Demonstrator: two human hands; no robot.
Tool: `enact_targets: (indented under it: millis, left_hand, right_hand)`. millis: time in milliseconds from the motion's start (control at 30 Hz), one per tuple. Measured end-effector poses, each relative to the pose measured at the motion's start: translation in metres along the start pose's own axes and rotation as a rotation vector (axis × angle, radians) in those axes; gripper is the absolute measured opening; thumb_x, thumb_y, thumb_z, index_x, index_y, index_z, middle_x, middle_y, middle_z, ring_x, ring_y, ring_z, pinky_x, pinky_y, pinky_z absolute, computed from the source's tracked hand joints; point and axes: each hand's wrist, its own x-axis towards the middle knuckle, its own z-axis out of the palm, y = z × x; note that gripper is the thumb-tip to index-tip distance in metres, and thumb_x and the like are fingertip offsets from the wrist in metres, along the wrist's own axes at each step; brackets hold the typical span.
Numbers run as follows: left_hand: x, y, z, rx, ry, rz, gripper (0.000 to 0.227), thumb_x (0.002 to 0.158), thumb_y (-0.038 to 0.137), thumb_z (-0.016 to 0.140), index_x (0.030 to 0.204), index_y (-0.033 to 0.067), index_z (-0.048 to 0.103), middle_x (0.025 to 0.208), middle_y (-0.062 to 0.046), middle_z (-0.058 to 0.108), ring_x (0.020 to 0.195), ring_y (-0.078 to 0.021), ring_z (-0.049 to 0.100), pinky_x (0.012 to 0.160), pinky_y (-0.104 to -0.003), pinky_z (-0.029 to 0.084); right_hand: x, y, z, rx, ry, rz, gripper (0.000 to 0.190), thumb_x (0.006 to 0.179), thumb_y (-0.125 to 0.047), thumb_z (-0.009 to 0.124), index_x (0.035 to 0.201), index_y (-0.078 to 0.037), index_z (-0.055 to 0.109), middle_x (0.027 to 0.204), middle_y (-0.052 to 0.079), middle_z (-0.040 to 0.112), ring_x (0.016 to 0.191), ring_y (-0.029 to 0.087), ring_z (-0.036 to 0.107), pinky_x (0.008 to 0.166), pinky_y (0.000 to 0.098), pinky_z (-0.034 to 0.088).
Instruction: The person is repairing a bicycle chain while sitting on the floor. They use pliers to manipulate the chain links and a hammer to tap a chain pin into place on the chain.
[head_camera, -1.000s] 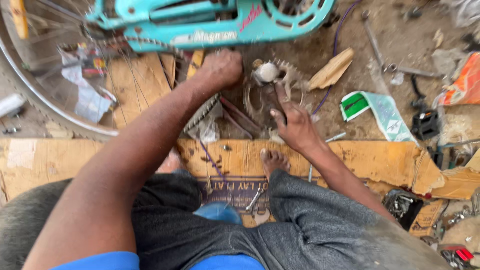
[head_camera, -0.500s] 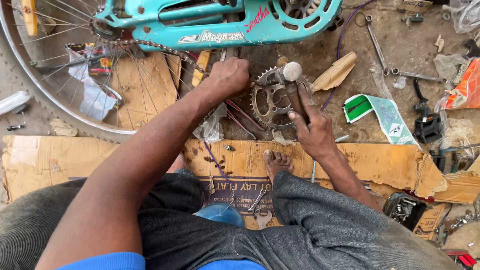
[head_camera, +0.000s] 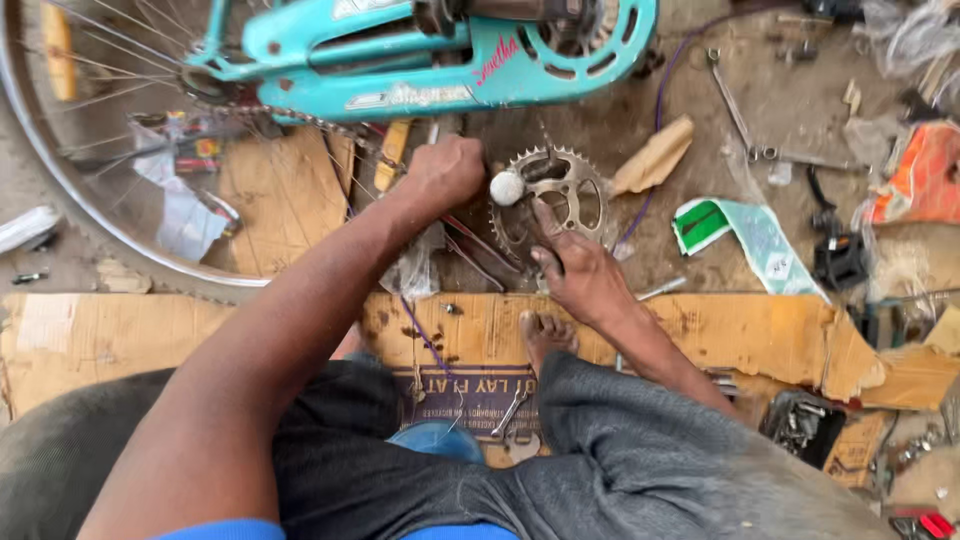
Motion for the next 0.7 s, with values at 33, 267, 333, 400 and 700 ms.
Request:
enact_targets:
  millis: [33, 267, 333, 400, 700]
  left_hand:
    - [-0.007, 0.000, 0.008, -0.009, 0.010, 0.003, 0.027, 0.096, 0.024, 0.057, 0.102, 0.0027, 0.074, 0.106, -0.026, 0.072, 0.095, -0.0422, 0.071, 0.080, -0.053, 0.058]
    - [-0.019, -0.002, 0.015, -0.020, 0.001, 0.012, 0.024, 0.088, 0.020, 0.064, 0.101, 0.0026, 0.074, 0.107, -0.025, 0.072, 0.100, -0.0427, 0.070, 0.082, -0.053, 0.057]
    - [-0.007, 0.010, -0.010, 0.003, -0.060, -0.020, 0.026, 0.090, 0.025, 0.067, 0.102, 0.0025, 0.073, 0.106, -0.023, 0.073, 0.098, -0.0395, 0.072, 0.081, -0.051, 0.058]
    - [-0.015, 0.019, -0.021, -0.003, -0.178, -0.106, 0.033, 0.095, 0.033, 0.069, 0.104, 0.0020, 0.071, 0.104, -0.021, 0.073, 0.094, -0.0353, 0.074, 0.080, -0.049, 0.059]
    - [-0.011, 0.020, -0.021, 0.049, -0.179, -0.103, 0.026, 0.094, 0.022, 0.064, 0.108, 0.0016, 0.074, 0.109, -0.020, 0.073, 0.097, -0.0349, 0.073, 0.083, -0.049, 0.059]
  right_hand:
    - [-0.006, -0.006, -0.003, 0.110, -0.046, 0.073, 0.070, 0.100, -0.026, 0.064, 0.162, -0.014, 0.033, 0.103, 0.023, 0.074, 0.084, 0.030, 0.073, 0.076, 0.0449, 0.061]
    - [-0.022, -0.018, -0.031, 0.570, 0.038, 0.580, 0.063, 0.107, -0.024, 0.056, 0.166, -0.018, 0.037, 0.077, 0.013, 0.063, 0.057, 0.017, 0.058, 0.052, 0.0348, 0.051]
    - [-0.016, -0.011, -0.044, 0.497, 0.097, 0.430, 0.060, 0.109, -0.025, 0.056, 0.165, -0.014, 0.036, 0.078, 0.009, 0.064, 0.056, 0.014, 0.058, 0.052, 0.0306, 0.050]
    - [-0.018, -0.007, -0.049, 0.441, 0.136, 0.329, 0.060, 0.111, -0.026, 0.056, 0.164, -0.010, 0.033, 0.081, 0.008, 0.067, 0.056, 0.012, 0.059, 0.050, 0.0285, 0.050]
    - [-0.011, 0.009, -0.008, -0.106, -0.009, 0.066, 0.057, 0.112, -0.023, 0.056, 0.162, -0.016, 0.032, 0.123, 0.021, 0.072, 0.106, 0.041, 0.072, 0.089, 0.0533, 0.056]
